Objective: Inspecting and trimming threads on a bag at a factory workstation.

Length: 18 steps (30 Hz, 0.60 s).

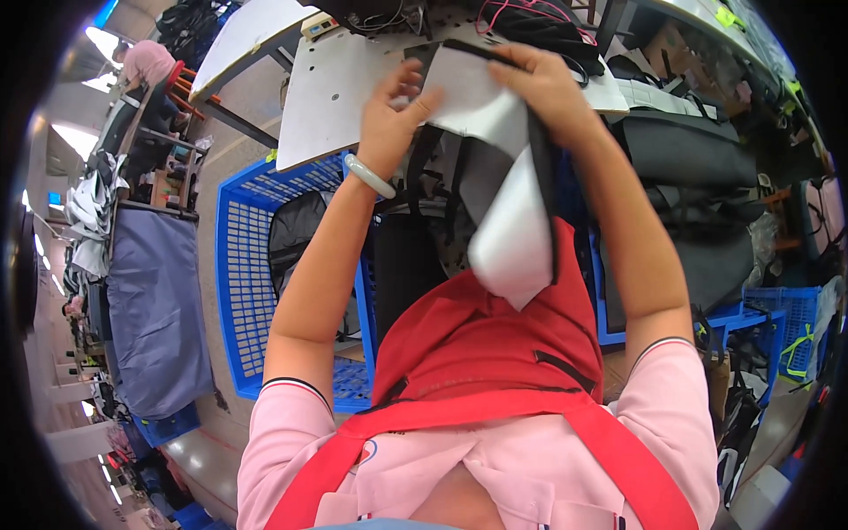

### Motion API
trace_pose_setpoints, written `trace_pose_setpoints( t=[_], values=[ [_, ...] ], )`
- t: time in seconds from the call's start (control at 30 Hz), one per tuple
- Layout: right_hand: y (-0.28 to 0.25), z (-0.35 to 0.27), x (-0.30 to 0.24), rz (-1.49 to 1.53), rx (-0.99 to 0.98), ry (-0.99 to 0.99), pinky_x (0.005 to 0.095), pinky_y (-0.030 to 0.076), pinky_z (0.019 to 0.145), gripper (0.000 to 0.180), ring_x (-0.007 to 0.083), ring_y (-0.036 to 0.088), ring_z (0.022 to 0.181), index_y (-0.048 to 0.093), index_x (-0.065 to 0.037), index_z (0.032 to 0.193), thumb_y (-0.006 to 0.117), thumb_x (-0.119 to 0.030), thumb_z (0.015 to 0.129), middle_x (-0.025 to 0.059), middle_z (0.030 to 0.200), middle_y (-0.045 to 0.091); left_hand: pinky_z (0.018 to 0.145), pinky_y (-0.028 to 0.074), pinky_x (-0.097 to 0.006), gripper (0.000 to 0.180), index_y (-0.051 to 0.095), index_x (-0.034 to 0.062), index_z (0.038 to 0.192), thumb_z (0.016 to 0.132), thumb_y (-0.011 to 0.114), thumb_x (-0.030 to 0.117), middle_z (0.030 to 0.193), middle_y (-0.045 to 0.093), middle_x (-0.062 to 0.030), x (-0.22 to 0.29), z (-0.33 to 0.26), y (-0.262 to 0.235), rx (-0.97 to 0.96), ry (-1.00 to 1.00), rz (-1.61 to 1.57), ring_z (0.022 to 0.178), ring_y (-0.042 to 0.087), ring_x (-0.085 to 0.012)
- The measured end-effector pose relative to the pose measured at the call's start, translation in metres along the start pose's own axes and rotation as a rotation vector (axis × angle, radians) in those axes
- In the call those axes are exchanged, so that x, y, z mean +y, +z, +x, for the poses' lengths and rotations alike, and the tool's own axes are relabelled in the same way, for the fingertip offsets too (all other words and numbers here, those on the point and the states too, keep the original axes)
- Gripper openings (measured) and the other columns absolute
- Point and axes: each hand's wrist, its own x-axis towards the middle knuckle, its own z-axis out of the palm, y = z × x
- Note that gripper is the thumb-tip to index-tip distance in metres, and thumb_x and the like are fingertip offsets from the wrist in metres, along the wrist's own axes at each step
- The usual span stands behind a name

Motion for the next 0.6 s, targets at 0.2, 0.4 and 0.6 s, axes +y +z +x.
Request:
trace_pose_setpoints(
  t=[0.2,0.4,0.6],
  values=[
    [-0.029,0.060,0.011,-0.054,-0.198,0.109,0.0230,0.047,0.080,0.037,0.0070,0.059,0.087,0.060,0.000,0.120,0.065,-0.021,0.090,0.0008,0.100,0.065,0.043,0.048,-0.026,0.039,0.055,-0.0009,0.118,0.087,0.068,0.020,0.092,0.064,-0.0061,0.022,-0.009,0.017,-0.221,-0.684,-0.648,0.073,0.059,-0.0120],
    [-0.034,0.093,0.016,-0.247,-0.176,0.002,0.0230,0.046,0.081,0.037,0.0070,0.059,0.086,0.061,0.000,0.120,0.063,-0.020,0.090,0.0014,0.097,0.065,0.042,0.048,-0.026,0.033,0.054,-0.0016,0.112,0.090,0.065,0.020,0.094,0.063,-0.0066,0.031,0.002,0.034,-0.147,-0.737,-0.774,0.068,0.061,-0.0135],
    [-0.018,0.101,-0.002,-0.243,-0.071,0.002,0.0268,0.047,0.079,0.024,0.0126,0.058,0.084,0.066,0.002,0.107,0.065,-0.011,0.087,0.0050,0.090,0.067,0.044,0.050,-0.028,0.033,0.054,-0.0018,0.111,0.089,0.065,0.020,0.092,0.063,-0.0072,0.021,0.014,0.026,-0.125,-0.757,-0.780,0.072,0.062,-0.0157]
  ],
)
